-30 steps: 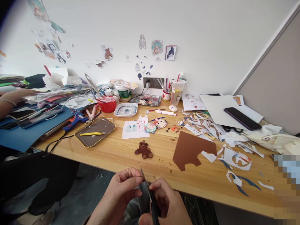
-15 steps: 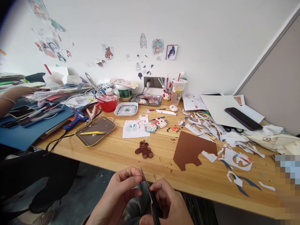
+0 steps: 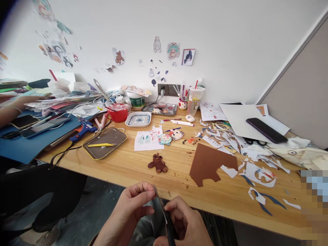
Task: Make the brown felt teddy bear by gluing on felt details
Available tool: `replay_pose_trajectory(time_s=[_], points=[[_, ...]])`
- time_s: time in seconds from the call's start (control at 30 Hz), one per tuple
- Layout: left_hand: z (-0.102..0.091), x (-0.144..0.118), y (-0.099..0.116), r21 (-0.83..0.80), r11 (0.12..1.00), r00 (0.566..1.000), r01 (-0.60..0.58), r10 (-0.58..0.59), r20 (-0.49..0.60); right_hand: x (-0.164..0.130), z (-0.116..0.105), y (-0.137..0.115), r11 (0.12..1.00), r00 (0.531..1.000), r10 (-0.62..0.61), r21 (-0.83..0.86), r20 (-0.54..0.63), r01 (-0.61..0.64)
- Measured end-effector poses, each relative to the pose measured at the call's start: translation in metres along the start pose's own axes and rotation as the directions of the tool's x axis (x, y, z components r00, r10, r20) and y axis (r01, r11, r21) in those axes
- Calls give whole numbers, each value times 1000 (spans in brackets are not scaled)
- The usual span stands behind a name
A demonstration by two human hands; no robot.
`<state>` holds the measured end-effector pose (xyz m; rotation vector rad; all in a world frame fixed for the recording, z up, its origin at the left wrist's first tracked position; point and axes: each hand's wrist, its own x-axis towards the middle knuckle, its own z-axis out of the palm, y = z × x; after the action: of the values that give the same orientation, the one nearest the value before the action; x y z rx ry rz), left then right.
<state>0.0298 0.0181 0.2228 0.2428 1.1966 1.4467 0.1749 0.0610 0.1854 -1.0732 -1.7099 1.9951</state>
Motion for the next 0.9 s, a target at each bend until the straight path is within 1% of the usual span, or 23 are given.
replay_pose_trajectory(time_s=[0.1, 0.23, 0.5, 0.6, 0.7, 0.77, 0.9], points=[[-2, 1, -1, 4, 1000, 1000, -6, 6, 7, 0, 0, -1, 1000, 1000, 7, -9, -9, -7], [-6, 4, -2, 10, 1000, 998, -8, 7, 68, 2, -2, -6, 1000, 1000, 11, 16, 15, -12], [-7, 3, -4, 13, 1000, 998, -23, 23, 61, -4, -2, -22, 1000, 997, 0, 18, 72, -1], [-7, 2, -2, 24, 1000, 998, -9, 7, 66, -6, 1, -25, 1000, 998, -23, 16, 56, 22], [-6, 2, -1, 24, 1000, 997, 1, -3, 79, -3, 0, -20, 999, 999, -34, -15, 34, 35], [-5, 1, -1, 21, 1000, 997, -5, 3, 80, 0, -1, -13, 999, 998, -37, -26, 41, 38], [-3, 0, -1, 7, 1000, 997, -8, 7, 81, 2, -3, -6, 998, 998, -58, -2, 39, 58]])
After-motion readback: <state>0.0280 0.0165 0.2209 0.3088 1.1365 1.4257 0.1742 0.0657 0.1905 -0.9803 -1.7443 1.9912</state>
